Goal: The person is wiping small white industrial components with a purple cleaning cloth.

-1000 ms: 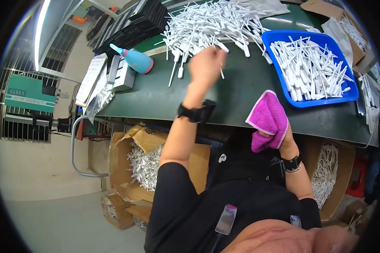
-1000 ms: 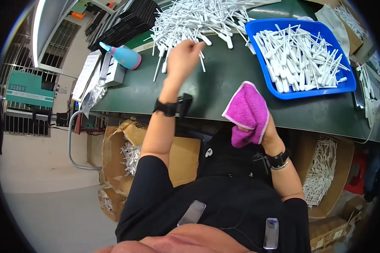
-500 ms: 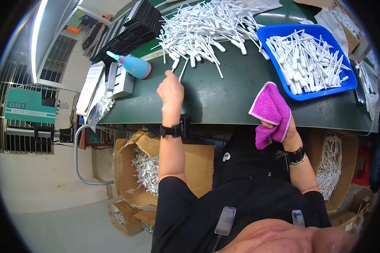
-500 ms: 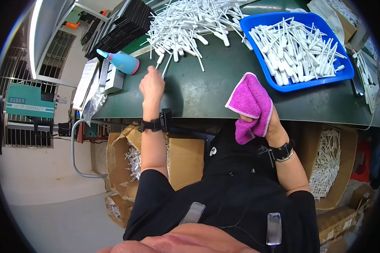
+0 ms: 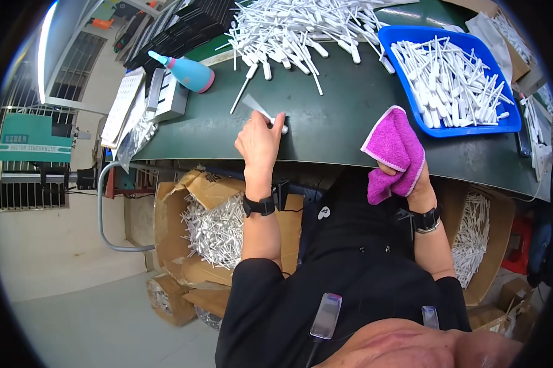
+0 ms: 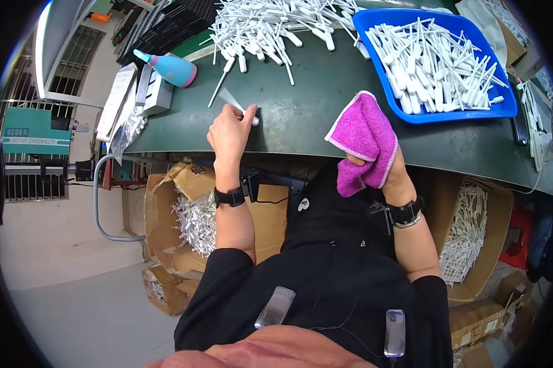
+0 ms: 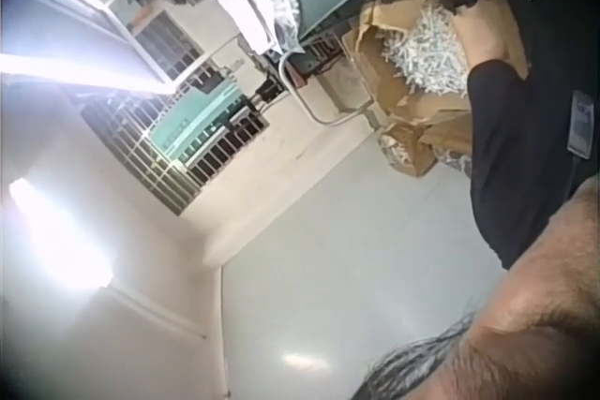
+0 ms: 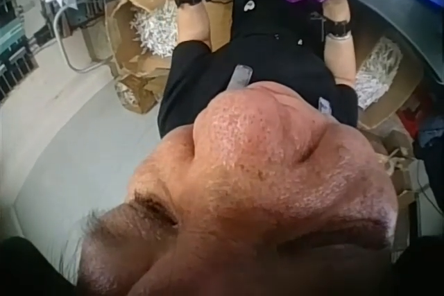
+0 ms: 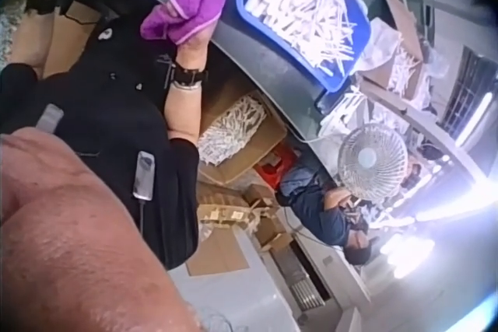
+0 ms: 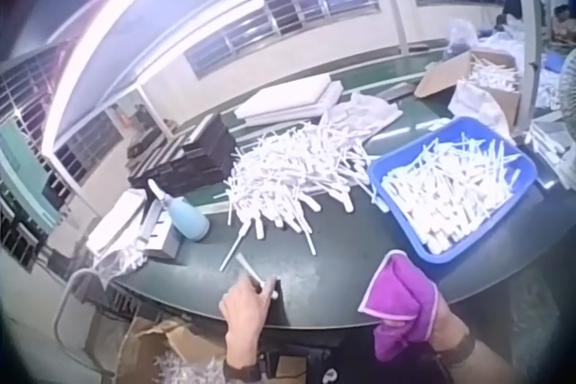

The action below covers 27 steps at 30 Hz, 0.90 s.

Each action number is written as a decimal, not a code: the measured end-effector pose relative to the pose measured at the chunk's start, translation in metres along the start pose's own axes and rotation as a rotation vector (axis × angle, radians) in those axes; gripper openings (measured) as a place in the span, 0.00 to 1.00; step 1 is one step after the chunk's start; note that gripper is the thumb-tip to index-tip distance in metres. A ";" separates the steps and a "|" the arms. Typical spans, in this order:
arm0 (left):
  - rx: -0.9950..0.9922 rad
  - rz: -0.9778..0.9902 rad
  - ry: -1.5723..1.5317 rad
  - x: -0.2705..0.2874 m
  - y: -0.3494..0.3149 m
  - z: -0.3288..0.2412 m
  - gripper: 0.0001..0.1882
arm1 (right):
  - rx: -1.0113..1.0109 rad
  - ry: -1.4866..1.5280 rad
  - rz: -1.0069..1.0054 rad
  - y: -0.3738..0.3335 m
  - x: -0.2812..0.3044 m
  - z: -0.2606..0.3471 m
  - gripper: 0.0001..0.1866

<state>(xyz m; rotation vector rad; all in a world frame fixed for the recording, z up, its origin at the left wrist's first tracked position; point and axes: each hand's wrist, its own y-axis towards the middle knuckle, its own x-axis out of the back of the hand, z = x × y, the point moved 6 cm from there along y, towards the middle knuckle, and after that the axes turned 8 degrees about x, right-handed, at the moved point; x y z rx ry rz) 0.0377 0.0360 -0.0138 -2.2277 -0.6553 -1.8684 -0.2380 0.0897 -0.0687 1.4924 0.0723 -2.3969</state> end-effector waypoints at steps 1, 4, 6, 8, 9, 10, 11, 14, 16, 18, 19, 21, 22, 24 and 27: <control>-0.033 -0.008 -0.047 -0.001 0.000 -0.002 0.19 | -0.004 0.007 -0.008 0.000 0.001 -0.001 0.17; -0.084 0.065 -0.150 -0.003 -0.007 0.005 0.17 | -0.012 0.021 -0.025 0.001 0.002 -0.001 0.17; -0.109 0.102 -0.202 -0.002 -0.009 0.006 0.17 | -0.021 0.027 -0.022 -0.001 0.002 0.000 0.18; -0.173 0.107 -0.252 0.000 -0.009 0.003 0.16 | -0.026 0.030 -0.021 0.000 0.004 0.001 0.18; -0.209 0.109 -0.276 0.002 -0.010 0.002 0.16 | -0.010 0.015 -0.006 0.002 0.005 0.002 0.17; -0.214 0.109 -0.275 0.002 -0.012 0.001 0.16 | 0.007 0.000 0.009 0.004 0.005 0.004 0.17; -0.153 0.180 -0.448 0.000 -0.015 0.002 0.16 | 0.026 -0.018 0.025 0.003 0.004 0.006 0.17; -0.037 0.324 -0.803 -0.005 -0.026 -0.002 0.15 | -0.011 0.020 -0.014 -0.001 0.005 -0.001 0.17; 0.105 0.570 -1.244 -0.016 -0.035 -0.008 0.15 | -0.027 0.031 -0.030 0.000 0.006 -0.002 0.18; 0.176 0.702 -1.462 -0.024 -0.039 -0.021 0.15 | 0.000 0.024 -0.033 0.002 0.007 0.000 0.17; 0.201 0.797 -1.607 -0.028 -0.041 -0.028 0.15 | 0.013 0.027 -0.039 0.002 0.006 -0.001 0.18; 0.258 0.990 -1.891 -0.032 -0.047 -0.042 0.16 | 0.032 0.021 -0.043 0.002 0.001 0.000 0.18; 0.259 0.997 -1.882 -0.034 -0.048 -0.045 0.16 | 0.047 0.011 -0.041 0.001 -0.002 0.002 0.19; 0.224 0.919 -1.815 -0.034 -0.047 -0.051 0.15 | 0.071 0.005 -0.044 0.001 -0.001 0.004 0.20; 0.205 0.864 -1.760 -0.036 -0.047 -0.058 0.15 | 0.060 -0.022 -0.059 0.002 0.003 0.005 0.22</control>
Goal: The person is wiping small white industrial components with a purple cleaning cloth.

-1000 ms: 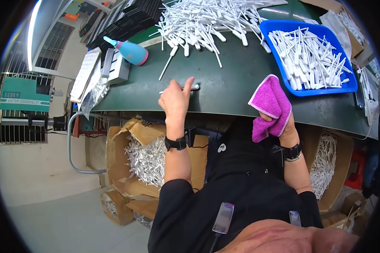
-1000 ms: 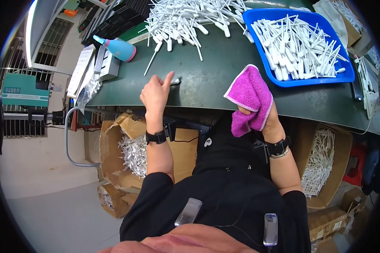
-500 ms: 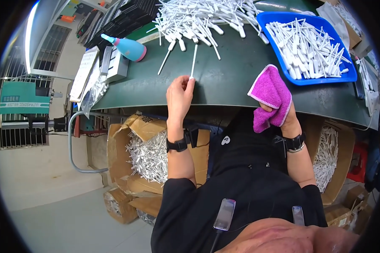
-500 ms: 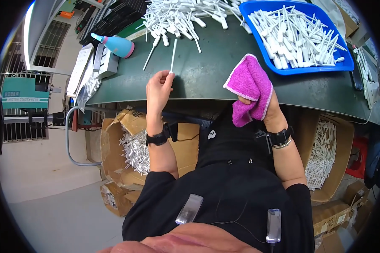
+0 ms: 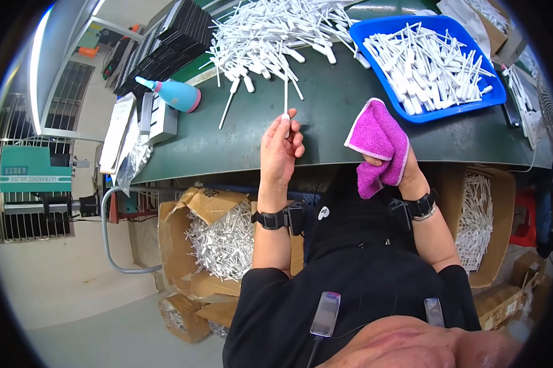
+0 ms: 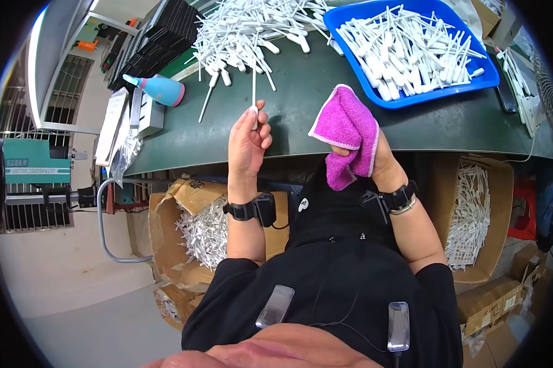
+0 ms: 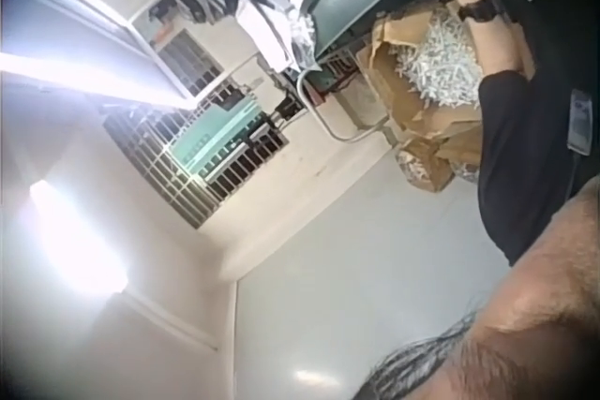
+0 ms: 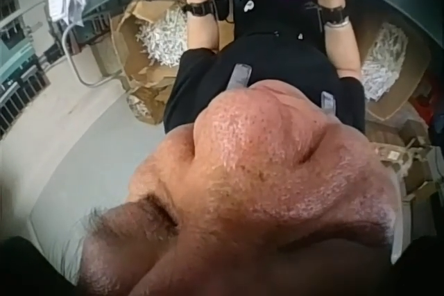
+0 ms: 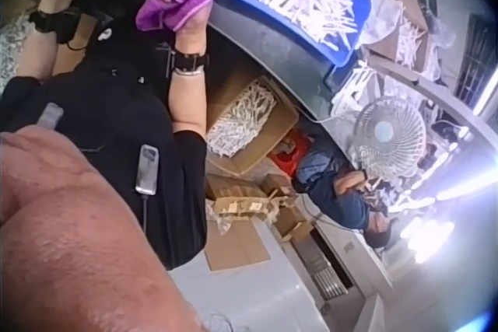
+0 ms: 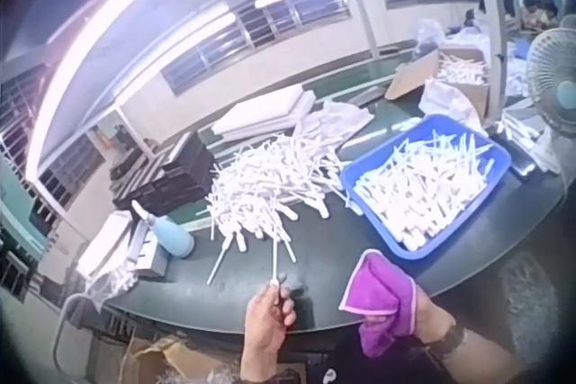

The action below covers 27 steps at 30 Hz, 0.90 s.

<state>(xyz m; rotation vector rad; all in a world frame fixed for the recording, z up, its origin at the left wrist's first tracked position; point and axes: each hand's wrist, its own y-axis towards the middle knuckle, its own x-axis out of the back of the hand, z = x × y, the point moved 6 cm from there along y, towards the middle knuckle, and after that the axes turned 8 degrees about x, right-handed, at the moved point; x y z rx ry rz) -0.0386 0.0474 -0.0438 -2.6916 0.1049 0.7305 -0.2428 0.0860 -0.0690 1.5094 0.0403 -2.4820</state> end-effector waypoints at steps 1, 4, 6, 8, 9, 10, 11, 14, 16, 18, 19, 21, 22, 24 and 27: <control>-0.009 -0.024 0.016 0.001 -0.001 0.001 0.15 | 0.008 0.000 0.000 0.000 -0.001 0.001 0.22; -0.045 -0.039 0.042 0.007 -0.003 0.004 0.15 | 0.000 -0.021 -0.010 -0.003 -0.004 0.000 0.21; -0.090 -0.029 0.054 0.011 -0.004 0.004 0.15 | -0.013 0.001 0.019 -0.002 -0.002 -0.001 0.19; -0.078 -0.039 0.062 0.005 -0.006 0.004 0.15 | -0.047 0.043 0.065 -0.001 -0.001 -0.002 0.17; -0.063 -0.056 0.068 0.003 -0.008 0.003 0.15 | -0.043 0.041 0.067 0.000 0.000 -0.003 0.17; -0.049 -0.074 0.075 0.002 -0.008 0.004 0.15 | -0.032 0.029 0.055 0.000 0.002 -0.003 0.17; -0.051 -0.070 0.075 0.002 -0.007 0.004 0.15 | -0.022 0.017 0.042 0.000 0.003 -0.004 0.17; -0.051 -0.079 0.058 0.007 -0.009 0.003 0.15 | -0.024 0.015 0.045 0.001 0.001 -0.004 0.17; -0.062 -0.078 0.051 0.009 -0.009 0.002 0.15 | -0.043 0.028 0.070 0.000 0.000 -0.005 0.17; -0.078 -0.066 0.034 0.006 -0.009 -0.002 0.15 | -0.038 0.032 0.016 0.002 -0.004 -0.004 0.17; -0.080 -0.066 0.038 0.004 -0.011 -0.003 0.15 | -0.036 0.034 -0.039 0.004 -0.005 -0.003 0.18; -0.086 -0.061 0.059 0.000 -0.018 -0.003 0.15 | -0.032 0.038 -0.089 0.006 -0.014 -0.001 0.18; -0.087 -0.049 0.068 -0.010 -0.020 -0.003 0.15 | -0.003 0.073 -0.274 0.010 -0.029 0.011 0.18; -0.103 0.004 0.075 -0.026 -0.028 -0.001 0.15 | 0.049 0.156 -0.648 0.009 -0.050 0.016 0.17; -0.050 0.147 0.209 -0.058 -0.045 0.016 0.13 | 0.145 0.043 -0.660 0.010 -0.062 0.014 0.16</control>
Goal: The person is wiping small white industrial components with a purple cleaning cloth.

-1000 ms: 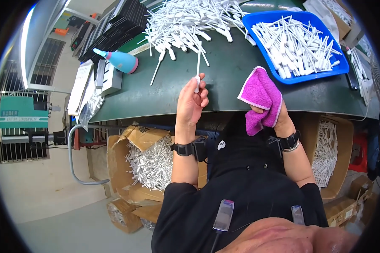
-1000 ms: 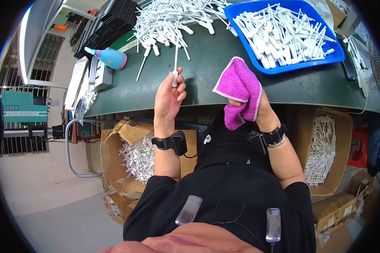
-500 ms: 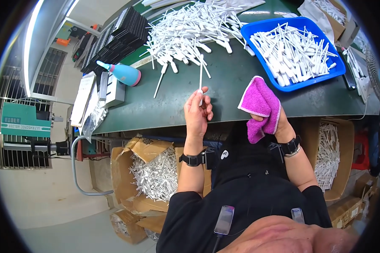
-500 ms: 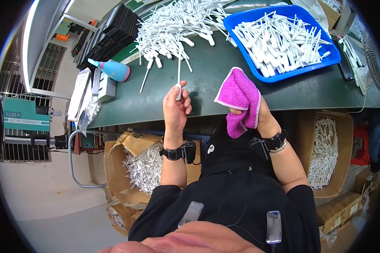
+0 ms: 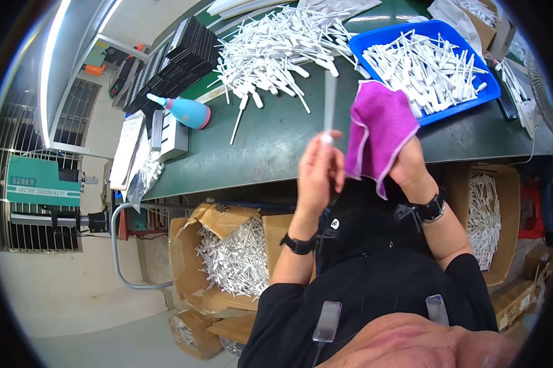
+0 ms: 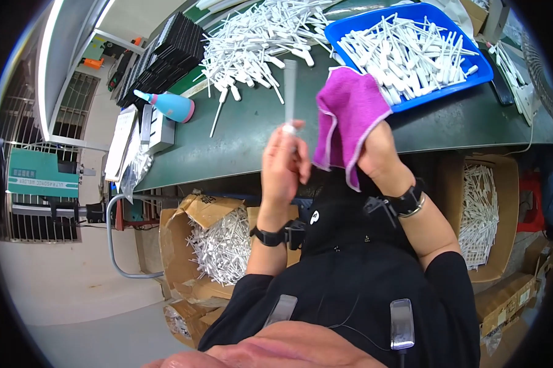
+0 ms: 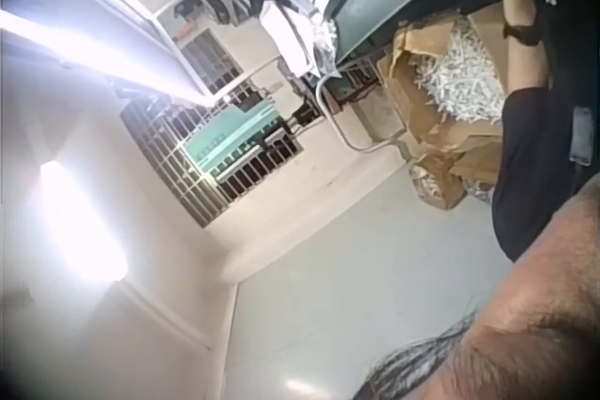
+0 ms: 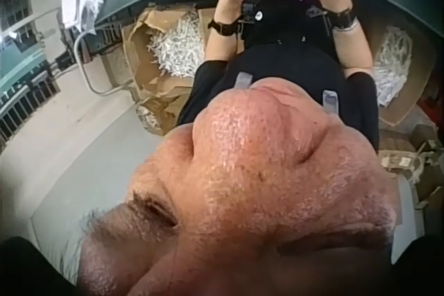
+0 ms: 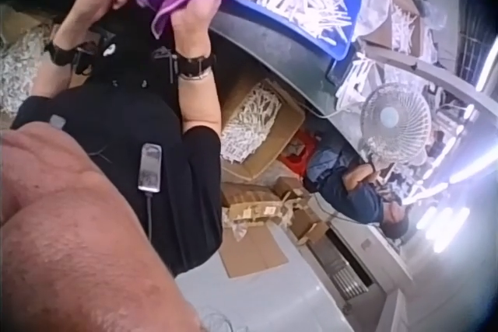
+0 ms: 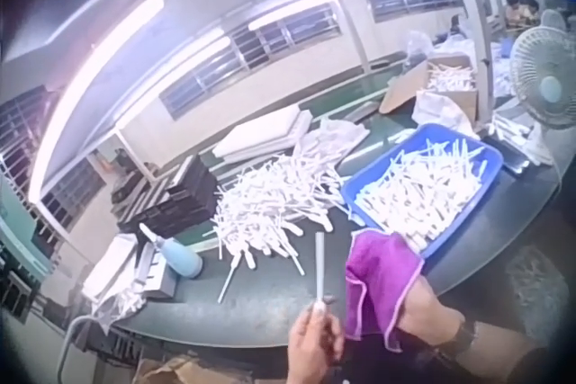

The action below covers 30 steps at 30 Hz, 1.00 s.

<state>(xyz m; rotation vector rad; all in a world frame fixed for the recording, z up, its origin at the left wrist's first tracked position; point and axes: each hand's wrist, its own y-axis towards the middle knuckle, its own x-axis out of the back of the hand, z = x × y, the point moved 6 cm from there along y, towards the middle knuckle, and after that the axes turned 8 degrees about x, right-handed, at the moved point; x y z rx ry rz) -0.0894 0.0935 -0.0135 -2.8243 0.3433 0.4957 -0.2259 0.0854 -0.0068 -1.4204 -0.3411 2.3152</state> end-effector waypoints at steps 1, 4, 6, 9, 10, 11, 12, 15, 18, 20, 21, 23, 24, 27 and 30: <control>0.075 0.053 0.123 -0.013 -0.004 0.009 0.12 | 0.060 -0.041 0.003 0.000 -0.002 0.005 0.15; 0.210 0.224 0.135 -0.038 -0.012 0.051 0.11 | 0.055 0.044 0.542 0.027 0.026 -0.004 0.15; 0.372 0.402 -0.113 -0.044 -0.020 0.056 0.10 | 0.077 0.077 0.789 0.034 0.029 0.004 0.15; 0.690 0.687 -0.638 -0.061 -0.038 0.061 0.10 | -0.208 0.468 1.007 0.041 0.017 0.022 0.13; 0.626 0.616 -0.556 -0.055 -0.032 0.060 0.09 | -0.195 0.470 1.010 0.028 0.008 0.020 0.13; 0.563 0.547 -0.476 -0.049 -0.023 0.062 0.09 | -0.048 0.163 0.662 0.019 0.011 0.010 0.13; 0.499 0.477 -0.399 -0.044 -0.018 0.062 0.09 | 0.088 -0.132 0.299 0.010 0.024 0.005 0.12; -0.286 0.089 0.654 -0.028 0.005 0.043 0.11 | 0.501 -0.588 0.608 -0.015 0.000 -0.001 0.13; -0.457 0.006 1.198 -0.049 -0.005 0.013 0.13 | 0.439 -0.502 0.611 0.009 0.031 0.007 0.14; -0.231 0.023 1.058 -0.043 -0.004 -0.006 0.14 | 0.402 -0.453 0.621 0.015 0.042 0.009 0.14; -0.252 -0.061 0.860 -0.035 -0.004 -0.017 0.14 | 0.618 -0.627 0.690 0.009 0.037 0.013 0.14; -0.369 -0.115 0.828 -0.029 0.020 -0.030 0.15 | 1.055 -0.976 0.826 -0.009 0.021 0.014 0.20; -0.483 -0.167 0.794 -0.028 0.026 -0.038 0.16 | 1.057 -0.976 0.827 -0.010 0.020 0.015 0.20; -0.292 -0.117 0.507 -0.023 0.036 -0.034 0.16 | 0.164 -0.869 0.842 0.007 0.034 -0.013 0.22; -0.234 -0.122 0.363 -0.025 0.043 -0.032 0.15 | 0.185 -0.715 0.817 0.008 0.040 -0.015 0.23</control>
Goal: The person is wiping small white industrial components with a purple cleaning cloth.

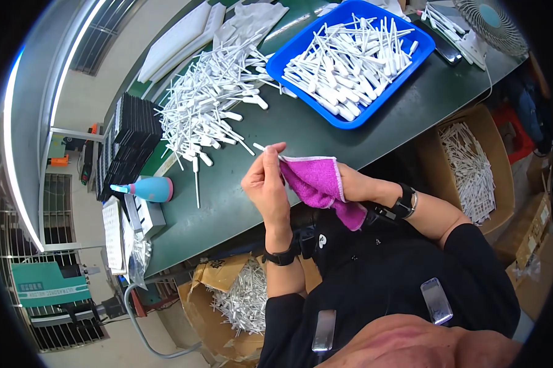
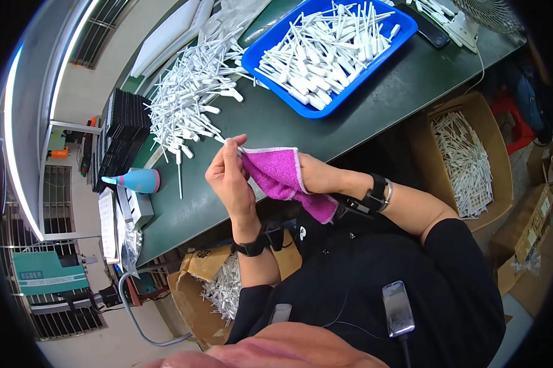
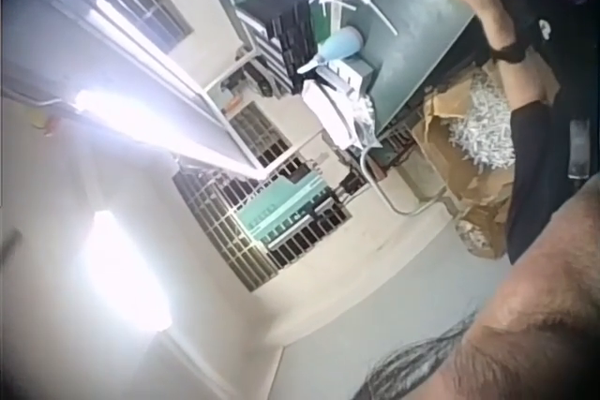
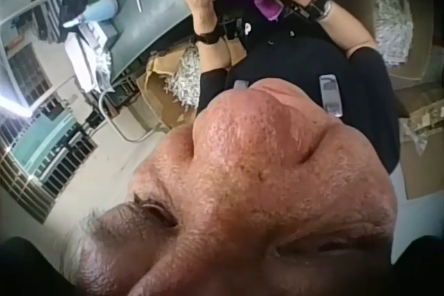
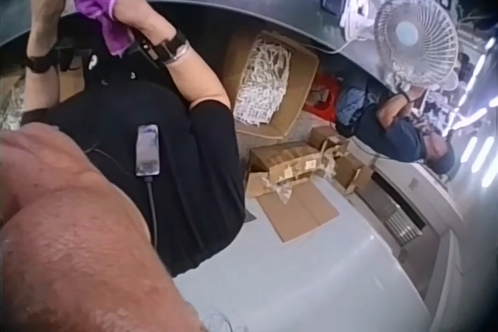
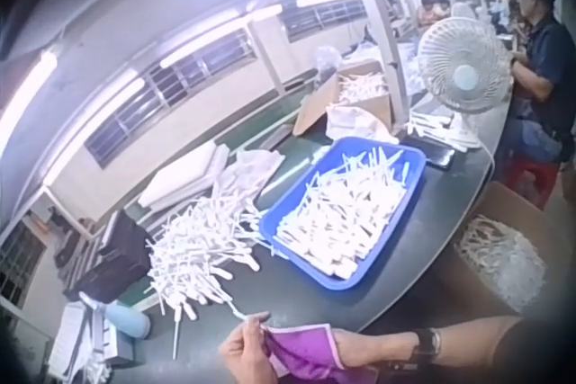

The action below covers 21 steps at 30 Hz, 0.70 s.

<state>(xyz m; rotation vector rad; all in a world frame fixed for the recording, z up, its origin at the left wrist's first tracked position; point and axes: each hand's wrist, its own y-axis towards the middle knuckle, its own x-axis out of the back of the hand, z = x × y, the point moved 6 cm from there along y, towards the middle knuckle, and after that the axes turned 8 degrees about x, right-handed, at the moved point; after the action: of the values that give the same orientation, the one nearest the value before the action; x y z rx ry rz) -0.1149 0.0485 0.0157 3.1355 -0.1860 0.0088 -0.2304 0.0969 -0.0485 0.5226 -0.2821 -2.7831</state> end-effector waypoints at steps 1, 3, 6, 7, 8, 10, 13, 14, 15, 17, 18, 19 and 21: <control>-0.033 -0.038 0.000 -0.001 0.002 -0.003 0.15 | 0.028 0.064 -0.027 0.000 0.001 0.002 0.23; -0.061 -0.079 0.002 -0.005 0.008 -0.005 0.15 | -0.005 0.102 -0.036 -0.004 0.009 0.002 0.24; -0.083 -0.087 -0.151 -0.014 0.025 -0.015 0.14 | -0.073 0.170 -0.042 -0.007 0.017 0.003 0.25; -0.079 -0.095 -0.153 -0.019 0.031 -0.015 0.14 | -0.096 0.205 -0.093 -0.010 0.024 -0.001 0.26; -0.072 -0.064 -0.156 -0.027 0.039 -0.015 0.14 | -0.121 0.240 -0.142 -0.013 0.031 -0.007 0.26; -0.057 -0.014 -0.164 -0.039 0.056 -0.015 0.15 | -0.163 0.271 -0.174 -0.020 0.042 -0.017 0.27; -0.021 -0.041 -0.248 -0.039 0.090 -0.016 0.14 | -0.131 0.589 0.020 -0.015 0.038 -0.022 0.27; -0.025 -0.077 -0.279 -0.036 0.107 -0.013 0.13 | -0.161 0.601 0.072 -0.013 0.024 -0.017 0.27; -0.117 -0.044 -0.144 -0.038 0.126 -0.014 0.16 | -0.207 0.475 -0.084 -0.016 0.016 -0.008 0.25; -0.094 0.107 -0.005 -0.072 0.138 -0.008 0.19 | -0.261 0.344 -0.225 -0.017 0.016 -0.009 0.23; 0.003 0.214 -0.008 -0.089 0.138 -0.008 0.19 | -0.233 0.443 -0.199 -0.016 0.018 -0.010 0.22; 0.003 0.200 -0.007 -0.083 0.142 -0.006 0.19 | -0.194 0.538 -0.185 -0.016 0.026 -0.008 0.21; -0.142 0.162 0.297 -0.072 0.145 -0.006 0.19 | -0.144 0.631 -0.192 -0.010 0.032 -0.004 0.21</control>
<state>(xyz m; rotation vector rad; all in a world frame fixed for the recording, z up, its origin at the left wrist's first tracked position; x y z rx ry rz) -0.2040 -0.0872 0.0218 2.9211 -0.4152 0.4371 -0.2601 0.0956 -0.0654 1.3958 0.1151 -2.6070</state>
